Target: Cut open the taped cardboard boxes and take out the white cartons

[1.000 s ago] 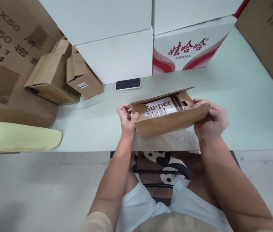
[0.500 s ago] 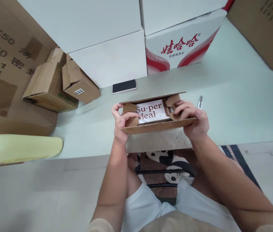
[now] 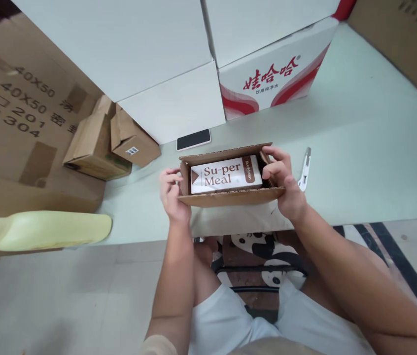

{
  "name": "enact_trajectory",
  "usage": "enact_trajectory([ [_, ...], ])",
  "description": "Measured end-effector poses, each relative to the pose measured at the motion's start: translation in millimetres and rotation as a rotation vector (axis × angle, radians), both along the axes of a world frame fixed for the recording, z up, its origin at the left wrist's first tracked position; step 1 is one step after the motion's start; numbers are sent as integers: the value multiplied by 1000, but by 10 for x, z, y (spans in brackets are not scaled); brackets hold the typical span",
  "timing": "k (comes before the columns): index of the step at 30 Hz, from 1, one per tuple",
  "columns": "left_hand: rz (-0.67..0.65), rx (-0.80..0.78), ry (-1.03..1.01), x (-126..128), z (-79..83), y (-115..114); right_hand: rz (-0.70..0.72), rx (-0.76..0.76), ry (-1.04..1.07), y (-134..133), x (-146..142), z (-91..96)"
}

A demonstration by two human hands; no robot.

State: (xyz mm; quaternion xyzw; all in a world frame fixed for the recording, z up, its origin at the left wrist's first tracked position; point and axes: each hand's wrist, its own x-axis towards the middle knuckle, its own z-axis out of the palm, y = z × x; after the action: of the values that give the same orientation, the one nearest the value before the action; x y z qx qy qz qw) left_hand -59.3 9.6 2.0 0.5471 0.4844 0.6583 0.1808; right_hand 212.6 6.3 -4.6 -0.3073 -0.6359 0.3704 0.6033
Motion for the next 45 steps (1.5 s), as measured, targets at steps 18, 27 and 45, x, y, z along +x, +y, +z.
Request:
enact_trajectory([
  [18, -695, -544, 1539, 892, 1402, 570, -111, 39, 83, -64, 9, 96],
  [27, -697, -542, 1615, 991, 1442, 525, 12, 48, -93, 107, 172, -55],
  [45, -574, -568, 1071, 548, 2326, 387, 95, 40, -128, 201, 311, 91],
])
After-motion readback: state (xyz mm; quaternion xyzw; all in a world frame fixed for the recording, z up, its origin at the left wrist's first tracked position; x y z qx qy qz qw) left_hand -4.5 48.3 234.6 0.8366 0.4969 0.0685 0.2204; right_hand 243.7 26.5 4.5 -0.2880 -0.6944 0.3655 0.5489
